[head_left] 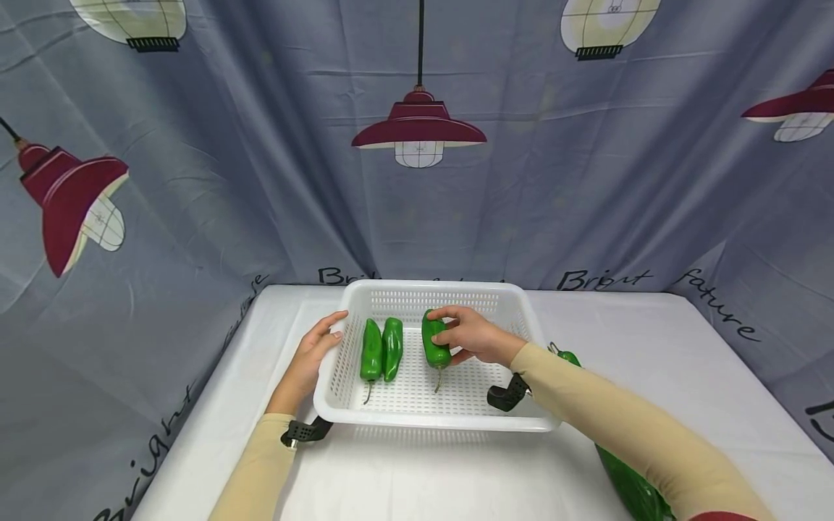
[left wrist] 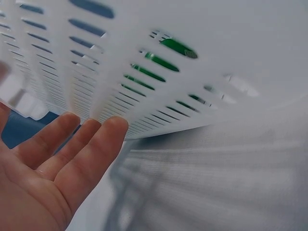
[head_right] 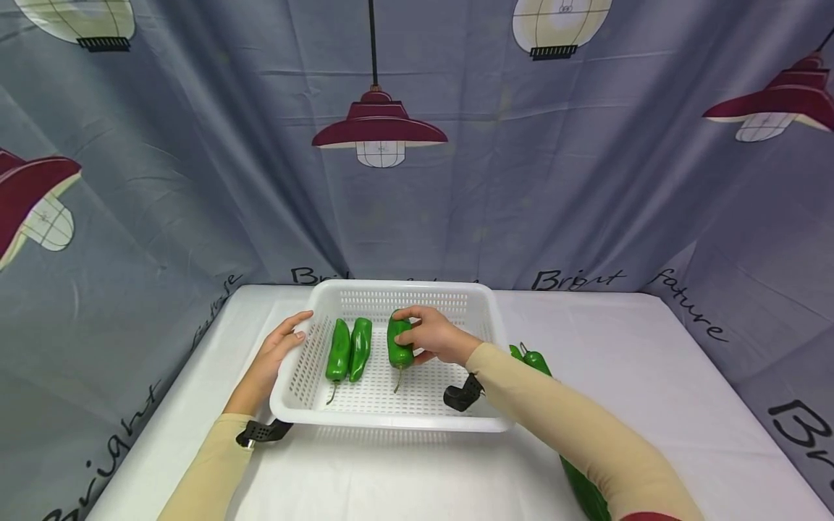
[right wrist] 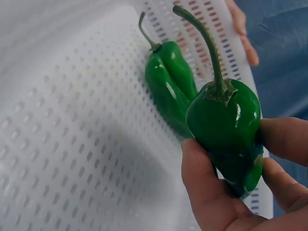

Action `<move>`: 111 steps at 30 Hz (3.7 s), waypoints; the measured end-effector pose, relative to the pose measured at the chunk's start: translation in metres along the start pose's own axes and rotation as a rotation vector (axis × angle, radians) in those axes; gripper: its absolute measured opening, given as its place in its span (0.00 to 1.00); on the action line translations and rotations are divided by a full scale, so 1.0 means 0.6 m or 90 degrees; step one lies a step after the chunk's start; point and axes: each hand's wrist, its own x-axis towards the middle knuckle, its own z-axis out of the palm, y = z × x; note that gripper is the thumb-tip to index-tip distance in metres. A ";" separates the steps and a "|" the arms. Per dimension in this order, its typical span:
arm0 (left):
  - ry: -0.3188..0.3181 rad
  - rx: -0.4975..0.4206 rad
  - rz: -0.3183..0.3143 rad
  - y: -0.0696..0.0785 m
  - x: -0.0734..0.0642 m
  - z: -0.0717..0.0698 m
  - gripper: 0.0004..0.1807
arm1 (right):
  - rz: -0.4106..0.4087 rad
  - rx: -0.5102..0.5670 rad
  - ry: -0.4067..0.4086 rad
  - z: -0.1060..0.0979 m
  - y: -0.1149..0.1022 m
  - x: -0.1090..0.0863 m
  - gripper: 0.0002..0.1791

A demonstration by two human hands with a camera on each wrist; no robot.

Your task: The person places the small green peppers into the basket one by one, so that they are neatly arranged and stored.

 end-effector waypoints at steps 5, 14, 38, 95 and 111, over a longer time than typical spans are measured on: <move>0.005 -0.006 0.000 0.001 0.000 0.001 0.27 | 0.004 -0.008 -0.003 0.026 0.004 0.024 0.28; 0.001 0.000 -0.006 0.001 0.001 0.003 0.27 | 0.024 -0.007 0.007 0.048 0.018 0.046 0.26; 0.003 0.019 0.005 -0.002 0.002 -0.001 0.27 | 0.033 -0.023 0.024 0.075 0.021 0.069 0.28; 0.009 0.024 0.004 0.001 0.000 0.005 0.27 | 0.004 -0.141 0.078 -0.093 -0.025 -0.034 0.37; -0.001 0.005 0.009 -0.001 0.000 0.001 0.28 | 0.002 -0.186 0.166 -0.251 0.059 -0.165 0.41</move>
